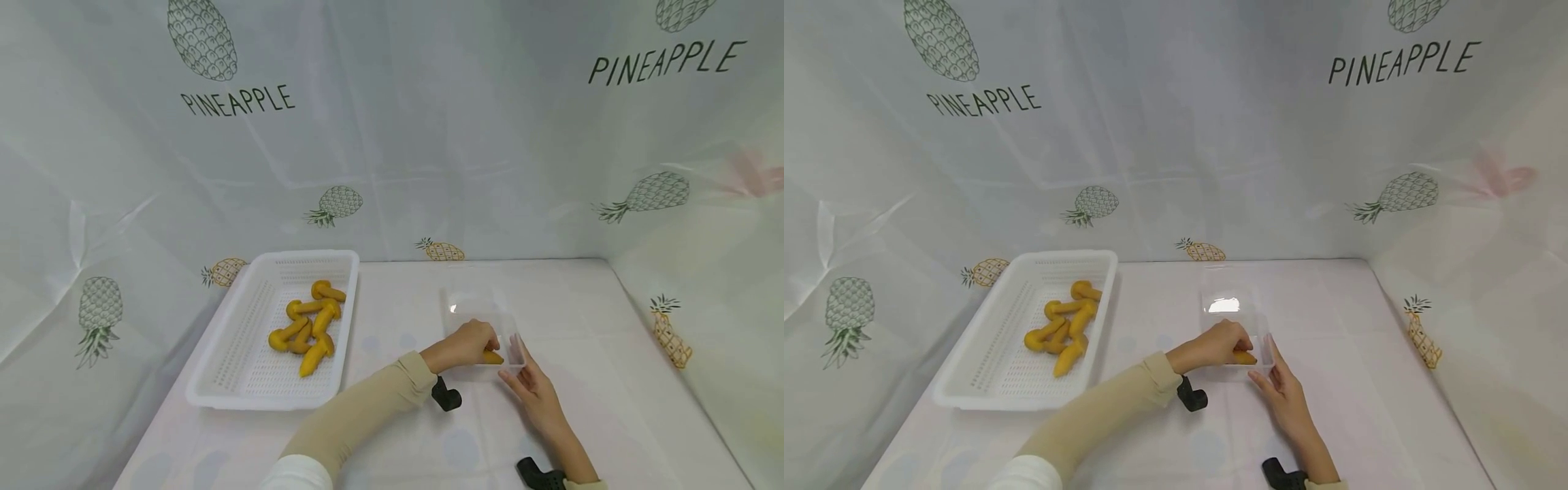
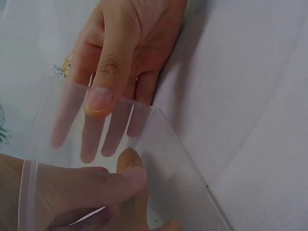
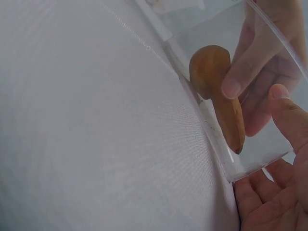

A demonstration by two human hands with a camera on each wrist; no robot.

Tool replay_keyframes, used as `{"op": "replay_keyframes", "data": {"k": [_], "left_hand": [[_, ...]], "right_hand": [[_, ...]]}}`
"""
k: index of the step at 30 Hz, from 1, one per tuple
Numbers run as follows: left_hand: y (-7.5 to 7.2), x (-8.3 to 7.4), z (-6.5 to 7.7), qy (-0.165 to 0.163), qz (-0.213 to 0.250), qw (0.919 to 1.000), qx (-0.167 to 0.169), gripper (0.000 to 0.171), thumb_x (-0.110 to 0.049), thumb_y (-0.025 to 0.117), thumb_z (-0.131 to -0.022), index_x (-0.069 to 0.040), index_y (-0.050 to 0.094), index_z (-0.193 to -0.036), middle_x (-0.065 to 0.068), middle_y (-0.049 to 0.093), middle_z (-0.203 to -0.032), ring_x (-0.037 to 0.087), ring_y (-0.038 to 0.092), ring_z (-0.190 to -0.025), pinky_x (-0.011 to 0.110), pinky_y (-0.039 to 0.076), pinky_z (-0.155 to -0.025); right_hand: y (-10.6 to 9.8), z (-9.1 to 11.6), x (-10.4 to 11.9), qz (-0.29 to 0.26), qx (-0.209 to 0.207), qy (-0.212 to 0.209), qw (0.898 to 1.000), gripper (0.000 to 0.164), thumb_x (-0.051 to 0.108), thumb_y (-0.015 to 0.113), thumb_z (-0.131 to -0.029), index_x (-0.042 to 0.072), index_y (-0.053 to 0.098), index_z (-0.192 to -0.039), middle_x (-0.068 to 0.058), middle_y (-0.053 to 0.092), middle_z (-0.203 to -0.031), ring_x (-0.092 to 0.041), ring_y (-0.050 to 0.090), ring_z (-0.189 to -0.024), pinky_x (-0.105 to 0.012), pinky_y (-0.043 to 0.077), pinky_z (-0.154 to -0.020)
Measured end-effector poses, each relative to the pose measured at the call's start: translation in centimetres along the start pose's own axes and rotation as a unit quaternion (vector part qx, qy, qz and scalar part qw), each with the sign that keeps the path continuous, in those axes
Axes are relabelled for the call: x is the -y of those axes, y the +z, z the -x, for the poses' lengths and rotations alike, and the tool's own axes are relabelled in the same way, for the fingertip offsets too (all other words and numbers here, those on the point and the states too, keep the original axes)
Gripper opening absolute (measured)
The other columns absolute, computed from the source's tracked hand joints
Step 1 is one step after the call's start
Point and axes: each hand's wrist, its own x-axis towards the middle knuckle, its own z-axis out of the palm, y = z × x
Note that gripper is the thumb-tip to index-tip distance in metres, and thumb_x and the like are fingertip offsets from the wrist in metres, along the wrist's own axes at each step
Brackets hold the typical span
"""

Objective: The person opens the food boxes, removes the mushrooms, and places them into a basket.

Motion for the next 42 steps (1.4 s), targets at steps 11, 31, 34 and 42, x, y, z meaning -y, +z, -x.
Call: {"op": "replay_keyframes", "data": {"k": [11, 31, 34, 42], "left_hand": [[-0.2, 0.2, 0.2, 0.015, 0.028, 0.9994, 0.017, 0.024, -0.004, 0.079, -0.085, -0.005, 0.078, -0.109, 0.000, 0.074, -0.101, 0.004, 0.063, -0.086, 0.008, 0.046, -0.074], [-2.7, -0.1, 0.6, -0.019, 0.186, 0.9822, 0.024, 0.038, -0.005, 0.082, -0.082, -0.007, 0.074, -0.119, -0.004, 0.073, -0.110, -0.002, 0.063, -0.094, 0.009, 0.046, -0.080], [-3.6, -0.3, 0.9, -0.015, 0.204, 0.9788, 0.014, 0.038, -0.005, 0.082, -0.083, -0.007, 0.074, -0.120, -0.003, 0.073, -0.111, -0.002, 0.063, -0.093, 0.009, 0.047, -0.080], [-6.2, 0.3, 1.9, 0.006, 0.284, 0.9589, -0.010, 0.040, -0.006, 0.080, -0.085, -0.005, 0.071, -0.124, 0.002, 0.071, -0.119, 0.000, 0.064, -0.097, 0.013, 0.051, -0.081]], "right_hand": [[0.0, 0.1, 0.1, 0.003, 0.003, 0.002, 1.000, 0.082, 0.006, 0.067, -0.096, 0.015, 0.018, -0.161, -0.024, 0.022, -0.160, -0.050, 0.027, -0.138, -0.004, 0.034, -0.095], [0.0, 0.1, -0.2, -0.002, 0.021, 0.006, 1.000, 0.079, 0.010, 0.062, -0.100, 0.017, 0.013, -0.161, -0.029, 0.020, -0.158, -0.046, 0.031, -0.135, -0.007, 0.038, -0.095], [0.0, -0.1, -0.2, 0.000, 0.017, 0.007, 1.000, 0.079, 0.010, 0.062, -0.100, 0.016, 0.013, -0.161, -0.030, 0.022, -0.157, -0.046, 0.032, -0.135, -0.007, 0.038, -0.095], [0.0, -0.2, -0.4, 0.003, 0.016, 0.018, 1.000, 0.080, 0.014, 0.063, -0.100, 0.016, 0.013, -0.161, -0.026, 0.018, -0.160, -0.047, 0.030, -0.137, -0.006, 0.035, -0.096]]}}
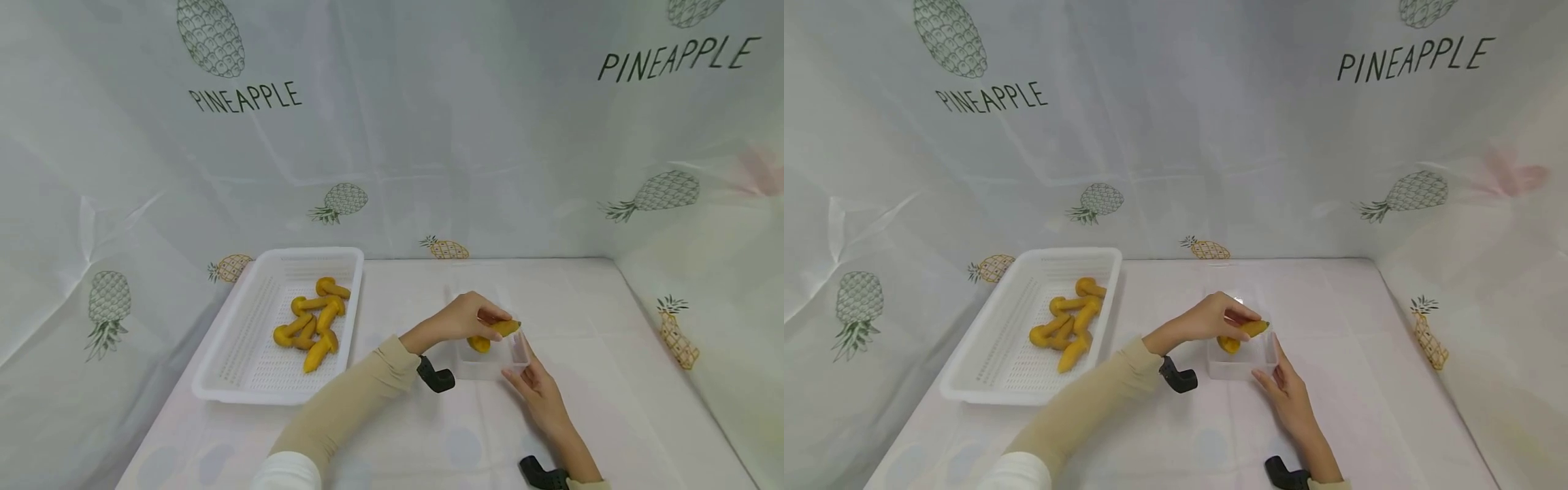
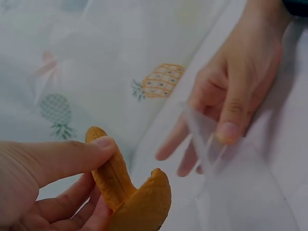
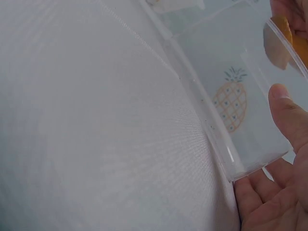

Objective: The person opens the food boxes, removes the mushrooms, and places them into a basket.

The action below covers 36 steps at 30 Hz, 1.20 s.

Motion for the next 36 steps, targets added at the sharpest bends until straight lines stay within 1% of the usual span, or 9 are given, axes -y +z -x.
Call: {"op": "replay_keyframes", "data": {"k": [6, 9, 14, 17, 19, 24, 27, 31, 36], "left_hand": [[-2.4, -0.4, 1.4, 0.020, 0.066, 0.9974, -0.021, 0.042, -0.006, 0.078, -0.086, -0.003, 0.068, -0.127, 0.004, 0.069, -0.123, 0.004, 0.063, -0.104, 0.018, 0.053, -0.086], [-3.6, -0.6, 2.2, 0.032, 0.081, 0.9956, -0.035, 0.042, -0.005, 0.078, -0.087, -0.003, 0.068, -0.128, 0.007, 0.068, -0.124, 0.007, 0.064, -0.104, 0.021, 0.054, -0.086], [-5.9, -0.7, 4.0, 0.046, 0.095, 0.9924, -0.064, 0.042, -0.003, 0.078, -0.086, -0.001, 0.068, -0.127, 0.010, 0.067, -0.126, 0.011, 0.066, -0.105, 0.026, 0.055, -0.087], [-7.4, -0.4, 5.3, 0.047, 0.110, 0.9899, -0.077, 0.043, -0.002, 0.077, -0.087, 0.001, 0.066, -0.128, 0.012, 0.066, -0.128, 0.014, 0.065, -0.107, 0.029, 0.055, -0.089], [-8.5, -0.3, 6.4, 0.041, 0.108, 0.9895, -0.087, 0.043, -0.003, 0.076, -0.087, 0.001, 0.066, -0.129, 0.011, 0.065, -0.129, 0.015, 0.065, -0.108, 0.030, 0.056, -0.088], [-11.4, 0.0, 9.4, 0.022, 0.076, 0.9896, -0.120, 0.045, -0.004, 0.075, -0.089, 0.000, 0.063, -0.132, 0.012, 0.065, -0.129, 0.020, 0.064, -0.113, 0.031, 0.056, -0.089], [-13.1, 0.5, 11.4, 0.008, 0.070, 0.9870, -0.144, 0.045, -0.003, 0.074, -0.090, 0.000, 0.063, -0.133, 0.013, 0.064, -0.130, 0.024, 0.062, -0.115, 0.032, 0.055, -0.090], [-15.1, 1.3, 14.2, -0.024, 0.070, 0.9816, -0.176, 0.043, -0.004, 0.073, -0.091, -0.002, 0.064, -0.132, 0.013, 0.063, -0.131, 0.026, 0.061, -0.118, 0.034, 0.056, -0.089], [-16.8, 2.9, 17.3, -0.052, 0.038, 0.9789, -0.194, 0.044, -0.006, 0.073, -0.091, -0.002, 0.063, -0.133, 0.013, 0.061, -0.134, 0.028, 0.059, -0.120, 0.032, 0.054, -0.092]], "right_hand": [[-0.1, 0.2, -0.2, 0.022, -0.009, 0.013, 1.000, 0.079, 0.016, 0.065, -0.099, 0.017, 0.016, -0.161, -0.022, 0.020, -0.160, -0.043, 0.029, -0.139, -0.004, 0.032, -0.097], [-0.2, 0.3, -0.2, 0.022, -0.010, 0.012, 1.000, 0.079, 0.015, 0.065, -0.099, 0.017, 0.017, -0.161, -0.022, 0.021, -0.160, -0.037, 0.030, -0.140, -0.004, 0.032, -0.097], [-0.2, 0.3, -0.2, 0.019, -0.010, -0.002, 1.000, 0.079, 0.012, 0.064, -0.099, 0.016, 0.016, -0.161, -0.022, 0.020, -0.160, -0.014, 0.027, -0.141, -0.004, 0.030, -0.099], [-0.1, 0.3, -0.3, 0.020, -0.009, -0.014, 1.000, 0.079, 0.010, 0.064, -0.099, 0.014, 0.015, -0.161, -0.024, 0.020, -0.160, -0.006, 0.026, -0.140, -0.004, 0.030, -0.100], [-0.1, 0.3, -0.4, 0.018, -0.009, -0.018, 1.000, 0.079, 0.009, 0.064, -0.099, 0.013, 0.015, -0.161, -0.024, 0.020, -0.160, -0.009, 0.026, -0.141, -0.004, 0.030, -0.100], [0.1, 0.2, -0.4, 0.013, -0.008, -0.016, 1.000, 0.079, 0.009, 0.064, -0.099, 0.014, 0.015, -0.161, -0.025, 0.020, -0.159, -0.034, 0.027, -0.141, -0.005, 0.030, -0.099], [0.1, 0.2, -0.4, 0.014, -0.008, -0.014, 1.000, 0.079, 0.009, 0.064, -0.099, 0.014, 0.016, -0.161, -0.025, 0.020, -0.159, -0.038, 0.026, -0.141, -0.005, 0.031, -0.099], [0.2, 0.0, -0.4, 0.009, -0.006, -0.014, 1.000, 0.078, 0.009, 0.063, -0.099, 0.015, 0.016, -0.161, -0.024, 0.019, -0.160, -0.032, 0.026, -0.142, -0.005, 0.030, -0.100], [0.2, -0.1, -0.5, 0.005, -0.007, -0.016, 1.000, 0.078, 0.009, 0.063, -0.099, 0.016, 0.016, -0.161, -0.024, 0.019, -0.160, -0.012, 0.027, -0.142, -0.005, 0.030, -0.100]]}}
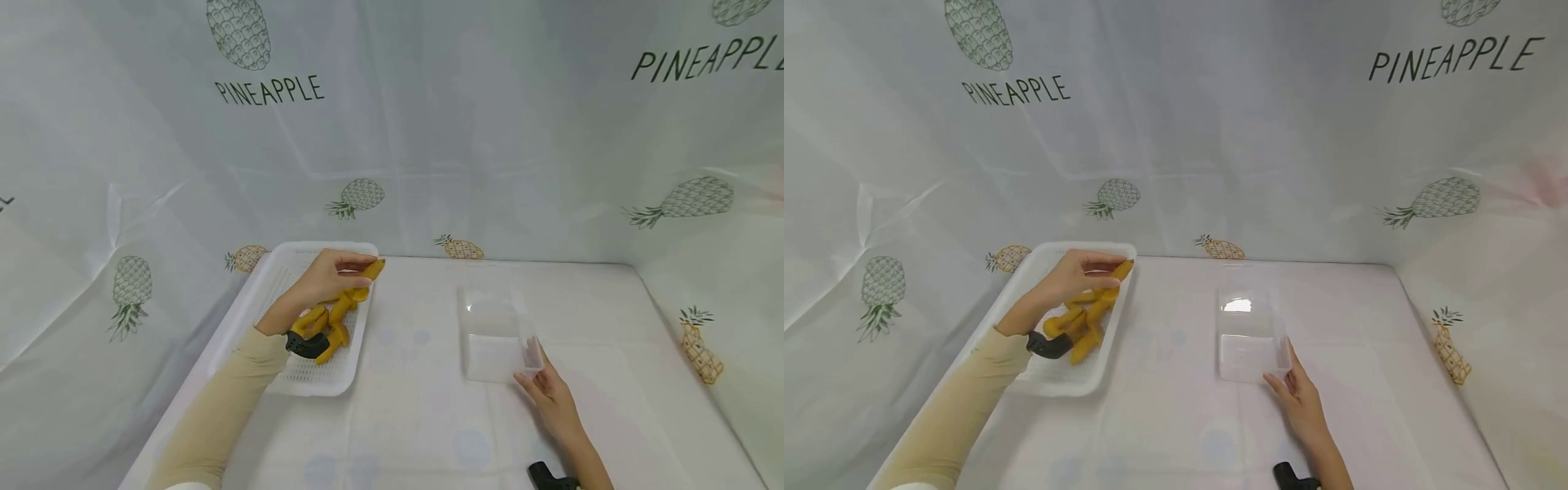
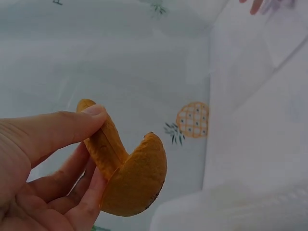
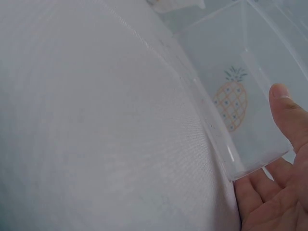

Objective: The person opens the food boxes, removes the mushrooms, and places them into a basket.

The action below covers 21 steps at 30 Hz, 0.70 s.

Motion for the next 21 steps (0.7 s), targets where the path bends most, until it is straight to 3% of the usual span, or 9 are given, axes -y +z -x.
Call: {"op": "replay_keyframes", "data": {"k": [5, 9, 15, 21], "left_hand": [[-1.9, 2.6, 1.9, 0.008, -0.024, 0.9996, 0.013, 0.044, -0.005, 0.075, -0.089, 0.002, 0.063, -0.131, 0.019, 0.062, -0.132, 0.034, 0.060, -0.118, 0.033, 0.053, -0.095], [-3.4, 4.8, 3.6, 0.012, -0.040, 0.9982, 0.044, 0.043, -0.004, 0.076, -0.088, 0.003, 0.065, -0.129, 0.021, 0.062, -0.131, 0.037, 0.060, -0.116, 0.035, 0.053, -0.094], [-5.2, 7.2, 6.0, -0.009, -0.036, 0.9947, 0.095, 0.042, -0.003, 0.076, -0.087, 0.005, 0.065, -0.127, 0.021, 0.061, -0.132, 0.038, 0.058, -0.121, 0.043, 0.050, -0.097], [-6.2, 9.3, 7.5, -0.041, -0.047, 0.9893, 0.132, 0.041, -0.001, 0.076, -0.086, 0.006, 0.066, -0.126, 0.021, 0.063, -0.128, 0.037, 0.058, -0.120, 0.036, 0.052, -0.096]], "right_hand": [[-0.1, 0.1, 0.0, -0.006, 0.002, -0.001, 1.000, 0.078, 0.008, 0.063, -0.099, 0.015, 0.016, -0.161, -0.025, 0.018, -0.160, -0.015, 0.027, -0.142, -0.005, 0.031, -0.099], [-0.1, 0.0, 0.0, -0.005, 0.006, -0.001, 1.000, 0.079, 0.007, 0.063, -0.099, 0.016, 0.015, -0.161, -0.025, 0.018, -0.160, -0.021, 0.025, -0.144, -0.005, 0.030, -0.100], [-0.2, -0.1, 0.0, 0.004, 0.006, 0.003, 1.000, 0.080, 0.009, 0.063, -0.099, 0.018, 0.014, -0.161, -0.024, 0.018, -0.160, -0.031, 0.026, -0.143, -0.004, 0.030, -0.099], [-0.1, -0.1, -0.1, 0.001, 0.009, 0.007, 1.000, 0.080, 0.009, 0.063, -0.099, 0.018, 0.013, -0.161, -0.025, 0.017, -0.160, -0.035, 0.024, -0.143, -0.004, 0.030, -0.099]]}}
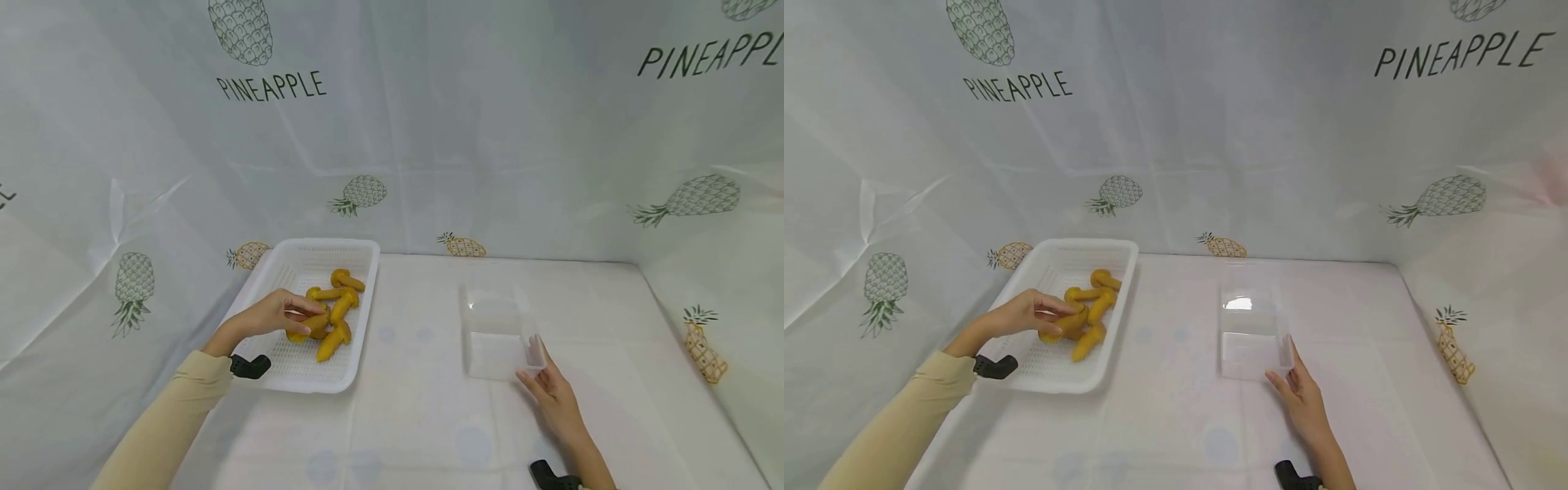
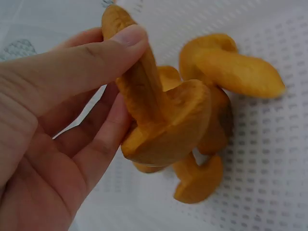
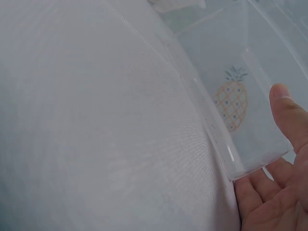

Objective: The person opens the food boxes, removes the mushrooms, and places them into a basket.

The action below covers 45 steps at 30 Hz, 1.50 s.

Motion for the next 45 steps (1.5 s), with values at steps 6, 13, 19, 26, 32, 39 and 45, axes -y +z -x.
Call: {"op": "replay_keyframes", "data": {"k": [6, 13, 19, 26, 32, 39, 45], "left_hand": [[0.3, 1.3, 0.4, -0.033, -0.018, 0.9987, 0.033, 0.039, 0.001, 0.078, -0.084, 0.005, 0.069, -0.122, 0.017, 0.067, -0.123, 0.034, 0.062, -0.113, 0.036, 0.053, -0.094], [0.9, 2.3, 0.4, -0.045, -0.035, 0.9965, 0.060, 0.035, 0.005, 0.081, -0.079, 0.004, 0.073, -0.112, 0.015, 0.071, -0.112, 0.032, 0.065, -0.099, 0.038, 0.056, -0.087], [1.0, 2.8, 0.5, -0.053, -0.032, 0.9949, 0.080, 0.034, 0.008, 0.082, -0.075, 0.005, 0.074, -0.108, 0.016, 0.072, -0.109, 0.032, 0.064, -0.093, 0.037, 0.057, -0.081], [0.8, 3.1, 0.4, -0.074, -0.050, 0.9914, 0.096, 0.036, 0.009, 0.083, -0.074, 0.007, 0.073, -0.108, 0.017, 0.071, -0.105, 0.031, 0.062, -0.088, 0.026, 0.055, -0.074], [0.6, 3.4, 0.1, -0.069, -0.048, 0.9907, 0.107, 0.038, 0.007, 0.082, -0.075, 0.010, 0.071, -0.111, 0.020, 0.071, -0.108, 0.033, 0.065, -0.091, 0.031, 0.057, -0.080], [0.4, 3.6, 0.4, -0.066, -0.031, 0.9920, 0.102, 0.040, 0.006, 0.082, -0.077, 0.012, 0.068, -0.114, 0.021, 0.069, -0.113, 0.033, 0.067, -0.097, 0.031, 0.057, -0.084], [0.0, 4.0, 0.8, -0.058, -0.015, 0.9951, 0.079, 0.039, 0.004, 0.080, -0.080, 0.013, 0.067, -0.115, 0.025, 0.068, -0.115, 0.039, 0.066, -0.100, 0.032, 0.057, -0.085]], "right_hand": [[0.0, 0.0, 0.0, -0.005, 0.001, -0.003, 1.000, 0.079, 0.009, 0.062, -0.100, 0.017, 0.013, -0.161, -0.026, 0.016, -0.160, -0.036, 0.024, -0.143, -0.005, 0.031, -0.100], [0.0, 0.1, 0.1, -0.013, 0.000, -0.008, 1.000, 0.079, 0.007, 0.062, -0.099, 0.013, 0.013, -0.161, -0.026, 0.016, -0.160, -0.033, 0.023, -0.143, -0.005, 0.030, -0.100], [0.0, 0.1, 0.3, -0.019, -0.004, -0.012, 1.000, 0.078, 0.005, 0.063, -0.099, 0.007, 0.015, -0.160, -0.029, 0.016, -0.159, -0.037, 0.023, -0.142, -0.005, 0.030, -0.100], [0.1, 0.2, 0.3, -0.011, -0.004, -0.005, 1.000, 0.079, 0.008, 0.063, -0.099, 0.015, 0.015, -0.161, -0.026, 0.016, -0.160, -0.038, 0.024, -0.142, -0.005, 0.030, -0.100], [0.0, 0.1, 0.3, 0.001, -0.005, 0.000, 1.000, 0.079, 0.011, 0.064, -0.099, 0.014, 0.015, -0.161, -0.024, 0.017, -0.160, -0.044, 0.024, -0.140, -0.004, 0.030, -0.099], [0.0, 0.1, 0.3, 0.013, -0.004, 0.006, 1.000, 0.080, 0.014, 0.064, -0.099, 0.017, 0.014, -0.161, -0.024, 0.018, -0.160, -0.047, 0.025, -0.138, -0.003, 0.029, -0.098], [0.0, 0.2, 0.2, 0.003, -0.006, 0.000, 1.000, 0.078, 0.011, 0.063, -0.100, 0.014, 0.015, -0.161, -0.024, 0.018, -0.160, -0.043, 0.025, -0.140, -0.004, 0.030, -0.099]]}}
